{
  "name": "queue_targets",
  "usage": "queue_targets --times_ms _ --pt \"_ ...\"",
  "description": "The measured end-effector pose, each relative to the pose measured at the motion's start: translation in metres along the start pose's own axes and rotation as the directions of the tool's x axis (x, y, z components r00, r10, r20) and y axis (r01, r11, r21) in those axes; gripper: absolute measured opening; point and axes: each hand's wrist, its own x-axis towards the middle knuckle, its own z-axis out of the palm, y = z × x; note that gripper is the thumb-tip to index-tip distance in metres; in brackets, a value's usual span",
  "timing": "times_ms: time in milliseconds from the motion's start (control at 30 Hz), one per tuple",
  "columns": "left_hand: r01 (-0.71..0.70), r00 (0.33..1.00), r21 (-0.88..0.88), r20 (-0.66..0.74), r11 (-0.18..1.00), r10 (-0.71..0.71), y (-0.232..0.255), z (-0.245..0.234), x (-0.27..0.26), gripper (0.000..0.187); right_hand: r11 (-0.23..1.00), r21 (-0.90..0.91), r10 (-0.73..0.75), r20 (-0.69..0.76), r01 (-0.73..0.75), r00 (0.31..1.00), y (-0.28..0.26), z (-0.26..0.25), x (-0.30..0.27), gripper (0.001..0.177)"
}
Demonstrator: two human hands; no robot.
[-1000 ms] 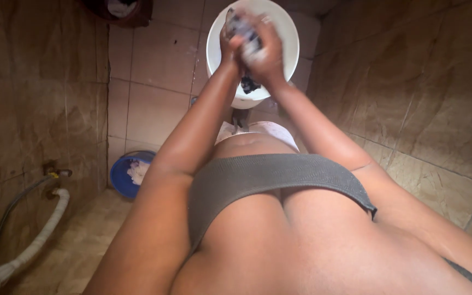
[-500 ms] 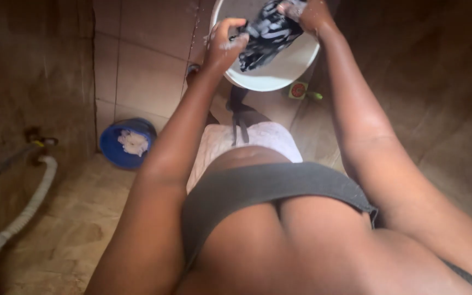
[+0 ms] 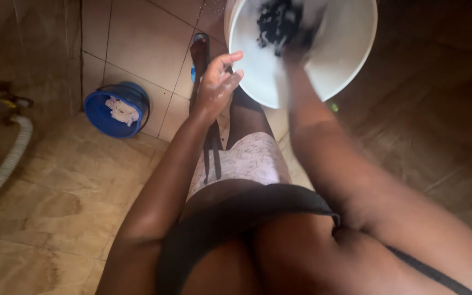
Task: Washing clothes by hand in a bucket in a bathroom.
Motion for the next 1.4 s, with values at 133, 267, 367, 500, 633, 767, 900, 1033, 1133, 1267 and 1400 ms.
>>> queue_targets --times_ms 133,267,367,500,633,767,900,1033,1133,1267,1400 --pt "-0.014 1.0 -0.086 -0.011 0.996 0.013 -0.01 0.0 -0.005 0.041 0.967 0.25 -0.071 0.111 0.041 0.991 0.035 0.135 0.001 0.03" --pt "-0.003 1.0 -0.229 0.023 0.973 0.009 -0.019 0.002 -0.001 0.04 0.968 -0.05 -0.245 0.054 0.248 0.968 0.085 0.094 0.07 0.023" --pt "-0.009 1.0 -0.266 0.013 0.964 0.013 -0.008 0.001 0.0 0.038 0.962 -0.206 -0.154 0.125 0.178 0.98 0.105 0.013 0.079 0.019" --pt "-0.013 1.0 -0.363 0.016 0.932 0.021 -0.023 0.001 0.002 0.038 0.996 0.085 -0.035 0.087 0.027 0.996 0.122 0.062 0.098 0.037" --pt "-0.032 0.999 -0.337 0.019 0.941 0.04 -0.025 0.005 0.006 0.038 0.981 0.173 -0.038 -0.261 0.085 0.965 0.032 0.149 0.077 0.102" --pt "-0.095 0.995 -0.326 -0.001 0.94 0.101 -0.04 0.009 0.011 0.037 0.978 0.188 0.092 -0.022 -0.086 0.996 -0.029 0.138 0.04 0.043" --pt "-0.063 0.998 -0.513 -0.038 0.856 0.05 -0.077 0.015 0.009 0.035 0.978 0.037 -0.207 0.155 0.203 0.966 0.019 0.105 0.055 0.055" --pt "0.03 0.999 -0.422 -0.022 0.906 -0.043 -0.047 0.02 0.012 0.045 0.908 0.242 -0.326 -0.106 0.342 0.94 -0.01 -0.028 -0.02 0.066" --pt "0.243 0.958 -0.354 -0.058 0.903 -0.28 -0.022 0.048 0.013 0.059 0.822 0.425 -0.298 -0.248 0.38 0.922 -0.056 -0.129 -0.133 0.06" --pt "0.563 0.77 -0.55 0.077 0.617 -0.634 0.024 0.071 0.036 0.065 0.76 0.595 -0.164 -0.213 0.261 0.963 -0.114 -0.209 -0.256 0.039" --pt "0.463 0.886 -0.709 0.387 0.531 -0.257 -0.046 0.091 0.072 0.062 0.75 0.491 -0.264 -0.393 0.444 0.881 -0.126 -0.208 -0.285 0.034"
